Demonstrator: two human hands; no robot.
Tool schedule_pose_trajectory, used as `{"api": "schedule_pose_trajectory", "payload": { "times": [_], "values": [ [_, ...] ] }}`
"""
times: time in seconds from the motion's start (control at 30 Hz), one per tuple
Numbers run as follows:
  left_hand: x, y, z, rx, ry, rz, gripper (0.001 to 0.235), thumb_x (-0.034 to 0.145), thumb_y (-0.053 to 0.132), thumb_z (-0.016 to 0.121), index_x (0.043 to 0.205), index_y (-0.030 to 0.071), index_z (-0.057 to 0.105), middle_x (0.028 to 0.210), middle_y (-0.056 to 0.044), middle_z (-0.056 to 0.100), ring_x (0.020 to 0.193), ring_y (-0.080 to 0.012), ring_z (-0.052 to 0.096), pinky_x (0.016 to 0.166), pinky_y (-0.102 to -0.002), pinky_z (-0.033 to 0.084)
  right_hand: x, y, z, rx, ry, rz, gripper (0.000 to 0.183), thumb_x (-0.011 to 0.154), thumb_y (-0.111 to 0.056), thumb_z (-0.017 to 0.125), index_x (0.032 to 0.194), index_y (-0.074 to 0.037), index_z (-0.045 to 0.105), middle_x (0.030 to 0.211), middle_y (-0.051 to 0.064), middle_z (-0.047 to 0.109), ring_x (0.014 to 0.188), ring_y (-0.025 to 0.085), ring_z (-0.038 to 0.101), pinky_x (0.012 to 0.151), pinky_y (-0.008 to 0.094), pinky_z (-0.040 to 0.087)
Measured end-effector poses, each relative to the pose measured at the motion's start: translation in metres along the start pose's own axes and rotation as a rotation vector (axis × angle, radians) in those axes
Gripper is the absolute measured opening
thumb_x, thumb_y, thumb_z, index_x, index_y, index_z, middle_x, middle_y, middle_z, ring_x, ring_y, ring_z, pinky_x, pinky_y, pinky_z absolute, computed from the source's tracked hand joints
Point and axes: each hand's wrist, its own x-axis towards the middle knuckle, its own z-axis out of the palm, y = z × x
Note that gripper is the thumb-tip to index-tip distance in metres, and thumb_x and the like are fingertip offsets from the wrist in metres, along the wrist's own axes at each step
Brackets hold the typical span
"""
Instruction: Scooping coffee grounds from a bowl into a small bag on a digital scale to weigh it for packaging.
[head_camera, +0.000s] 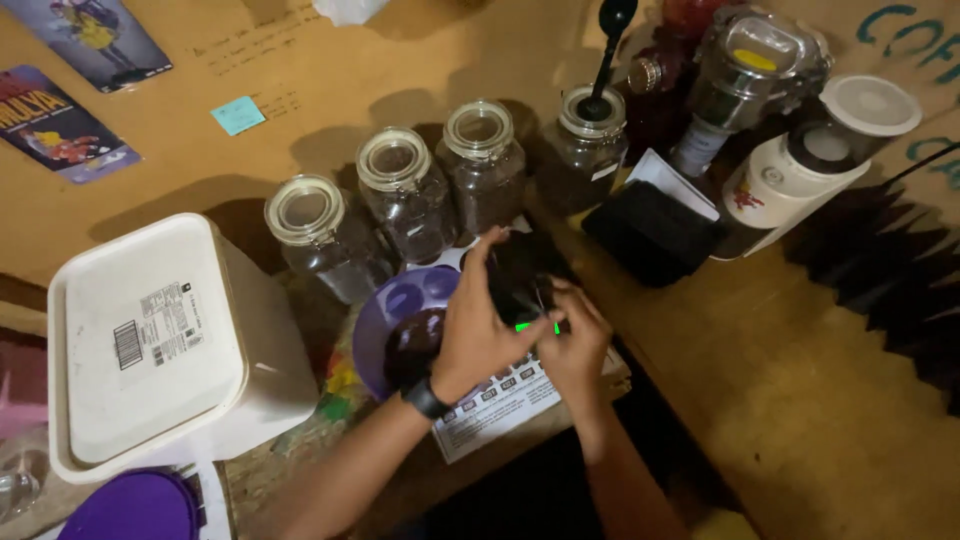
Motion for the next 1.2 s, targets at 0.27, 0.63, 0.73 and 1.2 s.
{"api": "schedule_pose_trajectory", "payload": {
  "times": [0.27, 0.63, 0.73, 1.2],
  "values": [
    [-0.04, -0.02, -0.026, 0.046, 0.093, 0.476, 0.082, 0.083, 0.036, 0.077, 0.145, -0.009, 0.049, 0.138, -0.025, 0.06, 0.134, -0.0474, 0.056, 0.116, -0.057, 0.041, -0.023, -0.041, 0.003, 0.106, 0.054, -0.126, 0.005, 0.083, -0.002, 0.073, 0.081, -0.005, 0.069, 0.085, 0.012, 0.073, 0.077, 0.032, 0.072, 0.077, 0.034, 0.056],
    [-0.034, -0.006, -0.104, 0.031, 0.178, 0.366, 0.084, 0.071, 0.032, 0.09, 0.141, -0.001, 0.059, 0.118, -0.021, 0.071, 0.107, -0.0426, 0.072, 0.09, -0.05, 0.058, -0.028, -0.057, 0.02, 0.043, -0.25, -0.124, 0.017, 0.081, -0.014, 0.085, 0.091, -0.01, 0.071, 0.099, 0.007, 0.077, 0.092, 0.03, 0.076, 0.084, 0.038, 0.058],
    [-0.027, 0.0, -0.129, 0.07, 0.151, 0.323, 0.086, 0.066, 0.025, 0.095, 0.141, 0.0, 0.06, 0.113, -0.02, 0.072, 0.103, -0.0413, 0.072, 0.086, -0.049, 0.059, -0.025, -0.048, 0.024, -0.089, -0.389, -0.129, 0.015, 0.086, -0.02, 0.082, 0.097, -0.013, 0.074, 0.092, 0.008, 0.074, 0.088, 0.032, 0.074, 0.079, 0.042, 0.058],
    [-0.022, -0.033, -0.177, 0.277, -0.119, 0.173, 0.088, 0.083, 0.038, 0.085, 0.153, 0.007, 0.043, 0.135, -0.013, 0.063, 0.12, -0.0273, 0.067, 0.105, -0.035, 0.048, -0.064, 0.039, 0.106, -0.523, -1.1, -0.046, 0.01, 0.077, -0.014, 0.061, 0.08, -0.009, 0.069, 0.071, 0.018, 0.066, 0.063, 0.045, 0.065, 0.054, 0.054, 0.051]
  ]
}}
